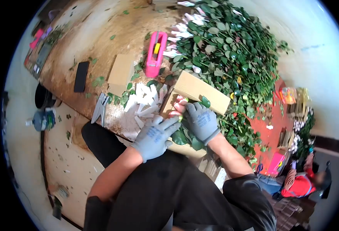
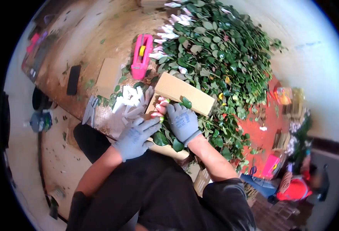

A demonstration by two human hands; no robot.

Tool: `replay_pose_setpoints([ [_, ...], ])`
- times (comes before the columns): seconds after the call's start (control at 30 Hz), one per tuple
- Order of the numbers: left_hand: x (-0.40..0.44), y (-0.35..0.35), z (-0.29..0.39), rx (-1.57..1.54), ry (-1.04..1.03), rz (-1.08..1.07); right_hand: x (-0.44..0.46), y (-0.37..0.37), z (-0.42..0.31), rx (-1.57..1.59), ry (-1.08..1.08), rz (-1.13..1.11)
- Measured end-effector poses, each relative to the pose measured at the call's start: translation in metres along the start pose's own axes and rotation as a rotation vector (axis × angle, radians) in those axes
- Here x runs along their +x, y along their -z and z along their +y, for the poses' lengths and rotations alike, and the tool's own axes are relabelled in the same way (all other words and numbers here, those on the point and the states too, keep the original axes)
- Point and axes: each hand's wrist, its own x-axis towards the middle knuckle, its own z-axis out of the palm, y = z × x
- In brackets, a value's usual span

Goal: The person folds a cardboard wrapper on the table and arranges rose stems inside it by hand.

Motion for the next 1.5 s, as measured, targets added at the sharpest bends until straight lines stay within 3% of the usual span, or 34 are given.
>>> replay_pose_setpoints([
  [0.1, -0.009, 0.015, -0.019, -0.396, 0.026, 0.227, -0.006, 0.021, -0.014, -0.063, -0.049, -0.009],
  [0.2, -0.025, 0.016, -0.043, -0.337, 0.230, 0.222, -0.021, 0.043, -0.025, 0.066, -0.064, 0.115],
  [0.4, -0.025, -0.002, -0.079, -0.354, 0.186, 0.261, -0.047, 0.050, -0.044, 0.166, -0.138, 0.167],
  [0.47, -0.032, -0.008, -0.089, -0.230, 0.155, 0.227, -0.056, 0.049, -0.046, 0.180, -0.158, 0.198],
  [0.57, -0.042, -0.033, -0.102, 0.016, 0.244, -0.157, -0.067, 0.045, -0.050, 0.194, -0.141, 0.216],
  [0.67, -0.039, -0.048, -0.093, 0.254, 0.146, -0.101, -0.073, 0.031, -0.057, 0.214, -0.133, 0.177],
  [0.8, -0.015, -0.056, -0.103, 0.414, 0.246, -0.146, -0.074, 0.023, -0.066, 0.203, -0.118, 0.220],
  [0.97, 0.020, -0.047, -0.121, 0.568, 0.142, -0.195, -0.077, 0.022, -0.066, 0.256, -0.141, 0.203],
  [1.07, 0.042, -0.039, -0.128, 0.509, 0.090, -0.271, -0.081, 0.022, -0.065, 0.285, -0.162, 0.202],
  [1.5, 0.063, -0.066, -0.158, 0.285, 0.000, -0.176, -0.089, 0.015, -0.063, 0.385, -0.222, 0.243],
])
